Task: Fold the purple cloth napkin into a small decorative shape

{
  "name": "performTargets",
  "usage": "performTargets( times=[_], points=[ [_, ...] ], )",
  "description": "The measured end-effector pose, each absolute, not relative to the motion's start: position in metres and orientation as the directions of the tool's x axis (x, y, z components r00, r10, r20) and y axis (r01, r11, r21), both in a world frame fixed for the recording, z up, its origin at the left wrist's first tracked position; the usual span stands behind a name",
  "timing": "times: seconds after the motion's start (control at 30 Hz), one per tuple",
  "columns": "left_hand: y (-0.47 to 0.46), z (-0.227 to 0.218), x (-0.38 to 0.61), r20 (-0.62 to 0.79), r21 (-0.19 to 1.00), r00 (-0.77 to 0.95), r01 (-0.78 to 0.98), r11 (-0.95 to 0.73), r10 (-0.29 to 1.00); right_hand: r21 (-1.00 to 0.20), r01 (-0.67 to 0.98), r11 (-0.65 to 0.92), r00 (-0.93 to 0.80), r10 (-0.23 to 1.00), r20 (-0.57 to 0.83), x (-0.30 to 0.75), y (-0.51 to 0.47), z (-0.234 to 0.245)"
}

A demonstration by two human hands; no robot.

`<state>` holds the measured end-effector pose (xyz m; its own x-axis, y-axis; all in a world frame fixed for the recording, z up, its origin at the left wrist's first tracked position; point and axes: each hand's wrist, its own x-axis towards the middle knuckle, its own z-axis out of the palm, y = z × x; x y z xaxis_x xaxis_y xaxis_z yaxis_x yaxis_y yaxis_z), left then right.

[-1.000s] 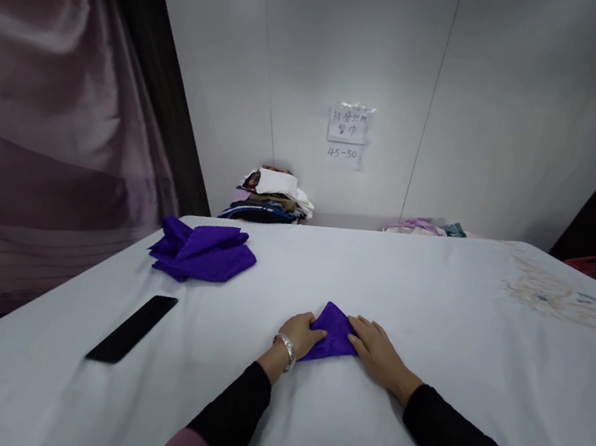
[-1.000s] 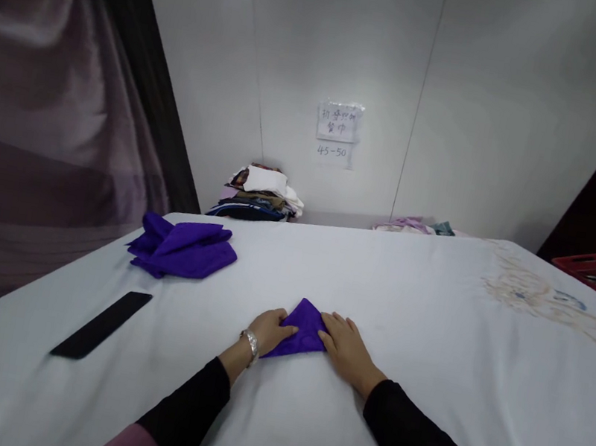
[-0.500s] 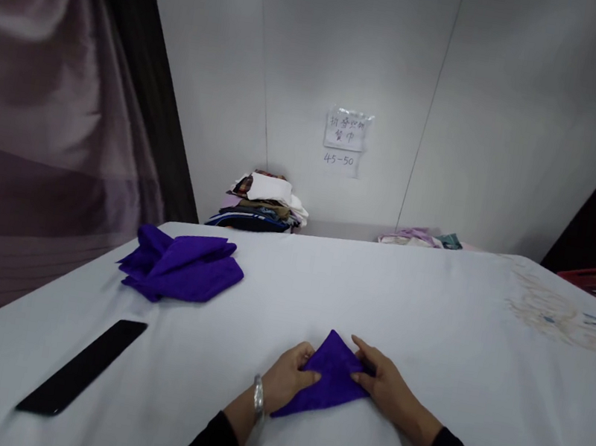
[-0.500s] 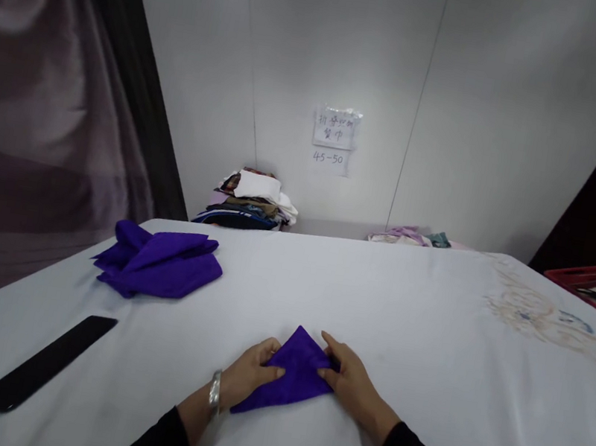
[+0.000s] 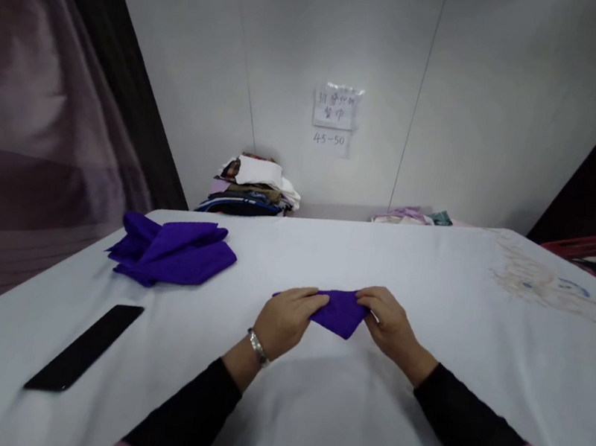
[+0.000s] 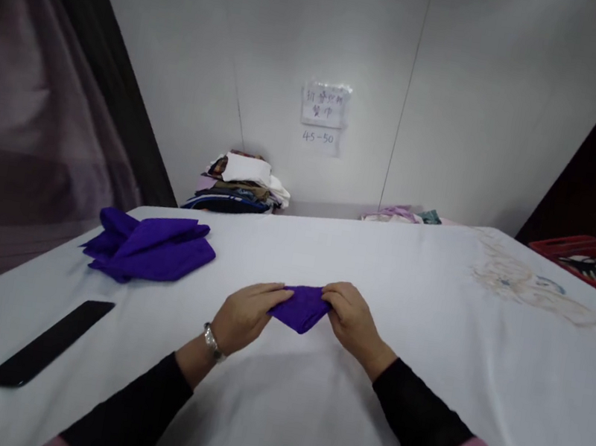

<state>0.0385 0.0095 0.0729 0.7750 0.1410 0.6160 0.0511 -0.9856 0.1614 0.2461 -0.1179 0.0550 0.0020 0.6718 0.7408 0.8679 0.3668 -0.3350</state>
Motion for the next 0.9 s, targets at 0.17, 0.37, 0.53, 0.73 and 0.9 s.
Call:
performTargets(
  times=[0.17,0.37,0.53,0.73,0.9],
  points=[
    [-0.008,0.021,0.022,0.46,-0.007,0.885,-0.075,-0.997,-0.07,-0.185,0.874,0.449,-0.303,0.801,0.516,0.238,-0.144,0.028],
    [-0.03,0.005,0.004,0.187,0.177,0.982,-0.036,-0.984,-0.002,-0.267,0.848,0.457,-0.298,0.83,0.472,0.236,-0.172,0.007],
    [-0.031,0.013,-0.001,0.167,0.328,0.985,-0.014,-0.944,0.043,-0.341,0.837,0.428,-0.213,0.829,0.517,0.243,-0.185,-0.001],
    [-0.042,0.031,0.013,0.173,0.438,0.961,0.121,-0.891,0.216,-0.356,0.857,0.374,-0.183,0.865,0.468,0.24,-0.188,-0.005],
    [-0.06,0.03,0.04,0.152,0.372,0.957,0.177,-0.911,0.248,-0.439,0.828,0.35,-0.139,0.886,0.443,0.239,-0.189,0.0]
  ],
)
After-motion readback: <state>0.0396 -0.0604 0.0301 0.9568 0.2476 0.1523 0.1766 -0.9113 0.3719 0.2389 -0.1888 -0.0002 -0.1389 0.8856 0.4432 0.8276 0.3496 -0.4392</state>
